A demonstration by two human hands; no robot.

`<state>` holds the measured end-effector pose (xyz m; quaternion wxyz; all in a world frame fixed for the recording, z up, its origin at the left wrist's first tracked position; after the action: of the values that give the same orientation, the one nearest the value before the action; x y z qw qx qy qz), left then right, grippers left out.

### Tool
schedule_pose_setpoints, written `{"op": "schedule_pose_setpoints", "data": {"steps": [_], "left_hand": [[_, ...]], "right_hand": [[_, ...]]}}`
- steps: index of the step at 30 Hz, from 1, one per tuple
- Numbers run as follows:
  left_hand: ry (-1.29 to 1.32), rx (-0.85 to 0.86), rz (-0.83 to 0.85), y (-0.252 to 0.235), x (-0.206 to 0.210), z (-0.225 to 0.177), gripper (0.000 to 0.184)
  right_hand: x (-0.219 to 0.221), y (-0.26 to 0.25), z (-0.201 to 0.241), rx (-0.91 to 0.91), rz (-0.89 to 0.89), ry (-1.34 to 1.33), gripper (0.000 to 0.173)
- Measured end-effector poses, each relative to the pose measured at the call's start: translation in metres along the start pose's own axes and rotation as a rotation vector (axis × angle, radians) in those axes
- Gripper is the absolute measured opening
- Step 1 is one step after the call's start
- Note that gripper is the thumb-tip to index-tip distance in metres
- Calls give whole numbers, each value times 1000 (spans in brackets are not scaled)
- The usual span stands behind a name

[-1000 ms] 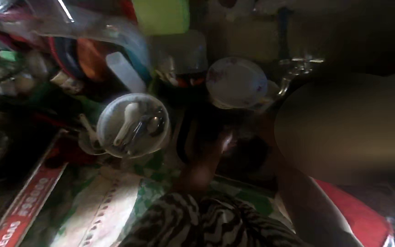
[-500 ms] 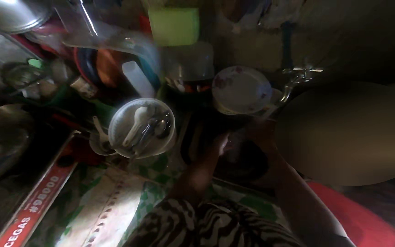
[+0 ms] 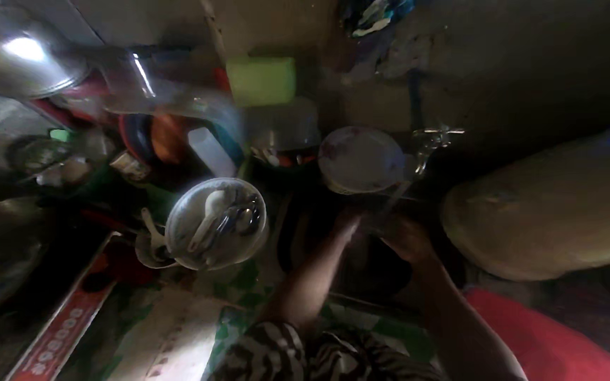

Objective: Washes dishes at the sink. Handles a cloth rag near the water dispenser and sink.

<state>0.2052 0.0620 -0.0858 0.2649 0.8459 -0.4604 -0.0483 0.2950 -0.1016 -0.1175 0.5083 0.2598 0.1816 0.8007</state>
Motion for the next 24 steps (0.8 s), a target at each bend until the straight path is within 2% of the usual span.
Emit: {"op": "schedule_pose_setpoints", "data": {"steps": [2, 5, 8, 10, 13, 15, 17, 19, 21, 24], "left_hand": [[-184, 69, 16, 2, 18, -22, 44], [-426, 168, 90, 4, 45, -41, 50], [-490, 339, 143, 0, 58, -49, 49], [-455, 370, 150, 14, 48, -56, 51], [-355, 283, 117, 25, 7, -35, 56], [-216, 182, 62, 19, -18, -3, 43], [-19, -22, -6, 19, -29, 33, 41], [160, -159, -50, 19, -24, 59, 44], [230, -198, -16, 14, -11, 70, 50], [254, -228, -34, 8, 1, 72, 55]], "right_hand": [[-1, 1, -15, 2, -1, -104, 49], [0, -7, -39, 58, 4, -197, 51], [12, -13, -43, 97, 36, -316, 45], [21, -18, -36, 88, 89, -308, 43], [25, -22, -18, 114, 138, -84, 53], [30, -23, 5, 74, 132, 107, 49], [49, -15, 37, -26, 225, 407, 49], [69, -3, 64, -130, 260, 687, 58], [75, -1, 76, -185, 232, 883, 72], [68, 3, 83, -240, 178, 948, 75]]}}
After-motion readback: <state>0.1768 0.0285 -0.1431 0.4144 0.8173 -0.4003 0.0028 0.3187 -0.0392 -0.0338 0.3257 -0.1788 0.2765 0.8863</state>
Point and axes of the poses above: each hand's wrist, its own y-axis away from the middle knuckle, its own x-axis out of the palm, z = x × y, the point moved 10 cm from there along -y, towards the middle knuckle, and after that the axes turned 5 degrees about y, right-handed, at the moved point
